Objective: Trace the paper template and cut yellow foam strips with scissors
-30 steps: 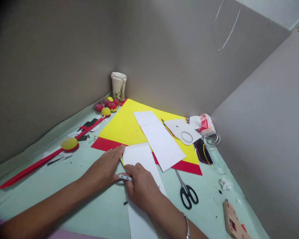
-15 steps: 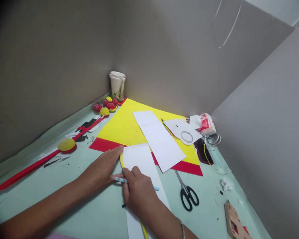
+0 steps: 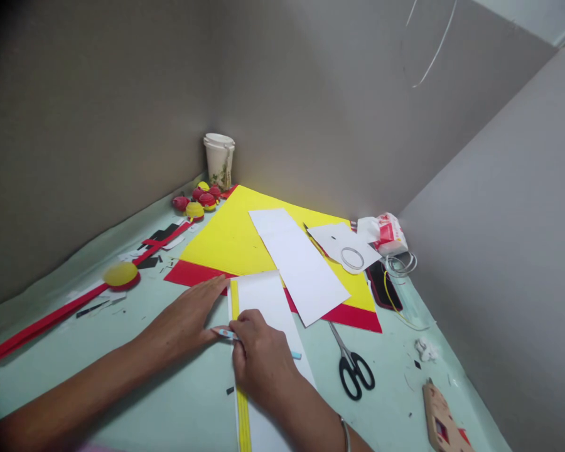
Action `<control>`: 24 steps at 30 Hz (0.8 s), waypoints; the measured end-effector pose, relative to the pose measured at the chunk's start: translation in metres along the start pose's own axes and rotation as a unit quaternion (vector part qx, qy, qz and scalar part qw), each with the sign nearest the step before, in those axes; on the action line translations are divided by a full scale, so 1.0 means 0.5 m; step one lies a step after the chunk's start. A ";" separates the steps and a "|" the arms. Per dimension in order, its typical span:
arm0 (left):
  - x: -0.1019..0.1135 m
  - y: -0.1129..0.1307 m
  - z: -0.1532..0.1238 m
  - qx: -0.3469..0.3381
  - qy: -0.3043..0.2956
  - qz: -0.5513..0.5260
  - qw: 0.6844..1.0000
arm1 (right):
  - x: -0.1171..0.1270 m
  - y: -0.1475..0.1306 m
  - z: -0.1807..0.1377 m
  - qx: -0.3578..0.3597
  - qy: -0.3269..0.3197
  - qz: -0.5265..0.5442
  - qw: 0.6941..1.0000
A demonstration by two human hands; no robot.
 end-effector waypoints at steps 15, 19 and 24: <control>0.040 0.033 -0.001 -0.033 0.023 0.047 0.998 | -0.004 -0.004 0.008 0.040 -0.012 0.047 0.998; 0.037 0.046 0.002 -0.077 0.019 0.017 0.997 | 0.004 -0.005 0.017 0.039 -0.015 0.079 0.996; 0.014 0.048 -0.005 -0.124 0.019 -0.051 0.991 | 0.014 -0.013 0.029 0.042 -0.021 0.116 0.992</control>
Point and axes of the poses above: each hand's wrist, its own z-axis towards the middle knuckle, its own x-axis out of the back of the hand, y = z × x, the point moved 7 cm from there along z, towards the middle knuckle, and after that the axes turned 15 degrees about y, right-handed, at the moved point
